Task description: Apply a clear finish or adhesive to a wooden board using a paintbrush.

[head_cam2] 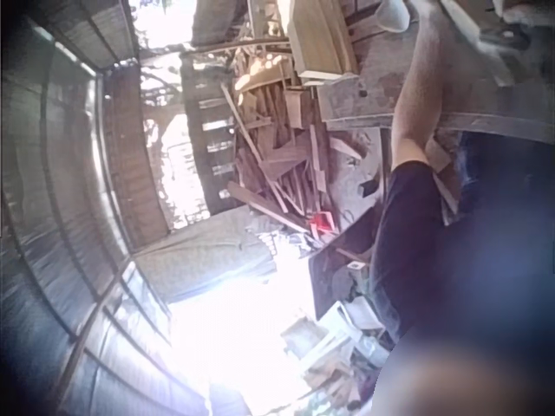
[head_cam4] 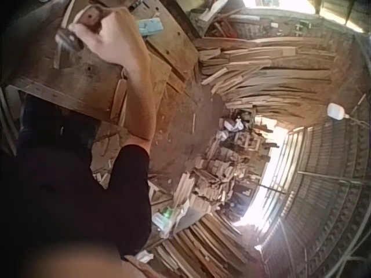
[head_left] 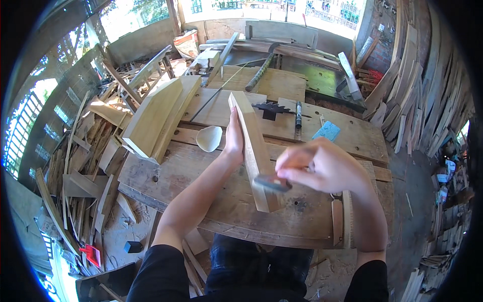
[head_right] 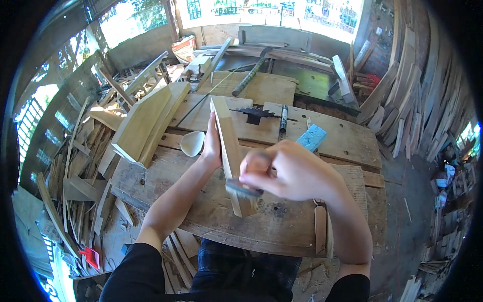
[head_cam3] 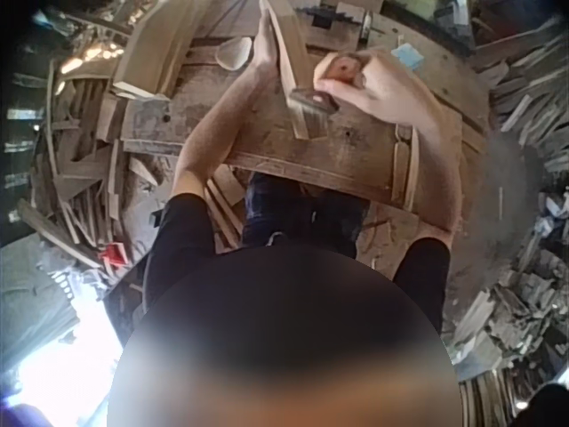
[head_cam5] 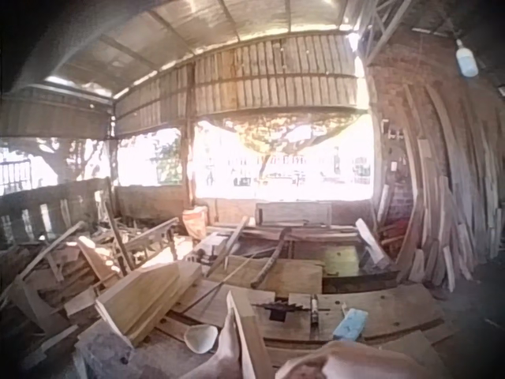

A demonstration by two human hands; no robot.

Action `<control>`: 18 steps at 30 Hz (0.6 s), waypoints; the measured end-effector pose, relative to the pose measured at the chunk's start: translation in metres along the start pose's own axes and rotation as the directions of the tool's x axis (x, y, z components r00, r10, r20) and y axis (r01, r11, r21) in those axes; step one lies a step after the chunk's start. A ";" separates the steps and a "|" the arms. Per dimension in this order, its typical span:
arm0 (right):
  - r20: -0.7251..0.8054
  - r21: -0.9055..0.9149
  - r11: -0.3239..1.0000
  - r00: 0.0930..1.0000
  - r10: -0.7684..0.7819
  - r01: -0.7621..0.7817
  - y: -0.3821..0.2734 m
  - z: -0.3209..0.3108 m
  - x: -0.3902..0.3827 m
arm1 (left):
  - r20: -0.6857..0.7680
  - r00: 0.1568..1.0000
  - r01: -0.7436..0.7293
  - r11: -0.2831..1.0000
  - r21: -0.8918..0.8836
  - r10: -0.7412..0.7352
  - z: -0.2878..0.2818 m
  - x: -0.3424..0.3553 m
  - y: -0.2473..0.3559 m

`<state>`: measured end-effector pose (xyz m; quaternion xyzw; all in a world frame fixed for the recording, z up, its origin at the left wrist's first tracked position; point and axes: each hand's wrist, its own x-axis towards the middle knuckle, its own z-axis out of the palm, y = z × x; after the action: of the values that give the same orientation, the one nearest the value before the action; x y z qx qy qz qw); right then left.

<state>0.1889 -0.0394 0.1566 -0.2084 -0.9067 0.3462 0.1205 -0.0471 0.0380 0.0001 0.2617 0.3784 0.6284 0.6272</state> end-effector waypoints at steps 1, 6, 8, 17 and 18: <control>-0.112 -0.033 0.999 0.994 0.000 -0.004 0.004 0.002 0.003 | 0.004 1.000 -0.007 1.000 -0.010 0.007 -0.001 0.000 0.000; -0.467 -0.181 0.983 0.878 -0.102 0.018 0.022 0.009 0.013 | 0.011 0.998 -0.065 0.993 -0.098 0.067 0.008 0.002 -0.007; -0.484 -0.235 0.972 0.870 -0.098 -0.021 0.024 0.007 0.016 | 0.140 0.989 0.053 0.998 -0.038 -0.048 0.006 -0.003 -0.009; -0.469 -0.238 0.965 0.883 -0.019 -0.106 0.018 0.002 0.012 | 0.086 0.996 0.024 0.999 -0.026 -0.022 0.019 -0.018 0.000; -0.465 -0.237 0.966 0.885 -0.020 -0.103 0.017 0.002 0.011 | 0.040 0.997 0.075 0.996 -0.039 -0.073 0.019 -0.020 0.005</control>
<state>0.1837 -0.0242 0.1446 -0.3184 -0.8837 0.1693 0.2982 -0.0333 0.0219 0.0184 0.2467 0.3627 0.6073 0.6624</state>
